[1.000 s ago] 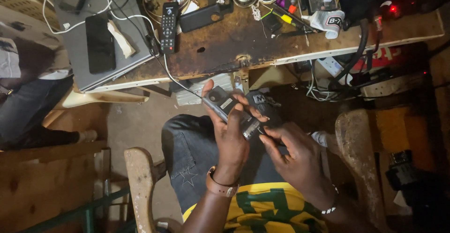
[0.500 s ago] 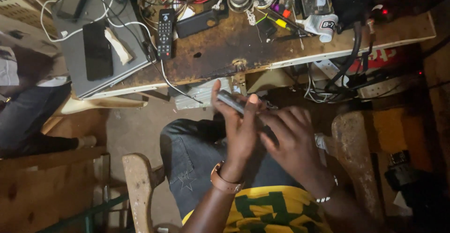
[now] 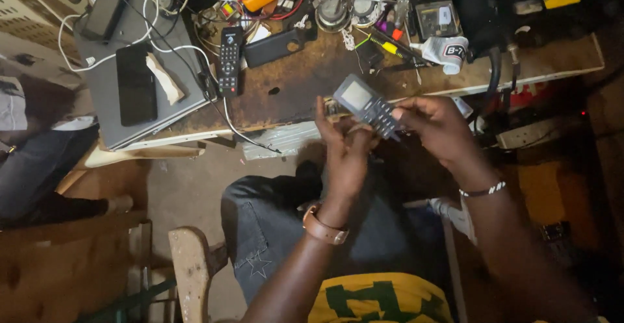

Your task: Reassembling a feature phone by inserting internal components and tightening screws with a screwdriver

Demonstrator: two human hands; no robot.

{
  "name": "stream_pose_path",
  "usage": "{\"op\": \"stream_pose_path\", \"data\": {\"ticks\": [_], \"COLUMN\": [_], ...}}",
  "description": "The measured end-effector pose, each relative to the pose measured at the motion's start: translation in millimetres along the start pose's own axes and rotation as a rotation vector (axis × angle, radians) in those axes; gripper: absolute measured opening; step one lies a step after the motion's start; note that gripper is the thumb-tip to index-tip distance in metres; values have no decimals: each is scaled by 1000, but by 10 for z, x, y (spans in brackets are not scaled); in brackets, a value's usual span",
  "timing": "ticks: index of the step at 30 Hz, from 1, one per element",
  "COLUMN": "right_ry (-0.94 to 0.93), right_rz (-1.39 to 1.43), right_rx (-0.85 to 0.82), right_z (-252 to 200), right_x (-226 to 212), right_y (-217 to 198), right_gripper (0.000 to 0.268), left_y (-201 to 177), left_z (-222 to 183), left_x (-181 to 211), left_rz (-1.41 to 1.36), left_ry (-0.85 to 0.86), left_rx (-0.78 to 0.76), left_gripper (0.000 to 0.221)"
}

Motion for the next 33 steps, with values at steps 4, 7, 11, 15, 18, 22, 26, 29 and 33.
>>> {"op": "stream_pose_path", "data": {"ticks": [4, 7, 11, 15, 18, 22, 26, 29, 33], "right_ry": [17, 30, 59, 37, 15, 67, 27, 43, 123], "right_rz": [-69, -153, -169, -224, -249, -348, -480, -550, -602], "right_rx": [39, 36, 44, 66, 80, 112, 170, 199, 289], "right_z": [241, 323, 374, 407, 394, 415, 261, 8, -442], "right_x": [143, 207, 226, 233, 119, 220, 70, 7, -168], "right_y": [-110, -144, -185, -184, -179, -247, -344, -450, -520], "right_gripper": [18, 15, 18, 18, 21, 23, 21, 31, 30], "left_y": [-126, -30, 56, 75, 81, 97, 97, 140, 154], "left_z": [257, 298, 375, 391, 437, 452, 506, 456, 451], "left_x": [-697, -884, -874, -872, -965, -952, -1008, -831, -738], "left_rz": [57, -10, 34, 4, -23, -42, -63, -56, -31], "left_ry": [-200, -222, -204, -176, -171, -167, -173, -169, -147], "left_rx": [174, 85, 64, 93, 108, 118, 154, 162, 181], "left_gripper": [36, 18, 21, 20, 20, 22, 21, 23, 28]}}
Point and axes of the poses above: each hand's wrist, its own z-axis towards the middle knuckle, its own y-axis out of the palm, x = y × z, the point moved 5 cm from there along z, towards the middle knuckle, and after that the axes turned 2 degrees about -y, right-handed, at the moved point
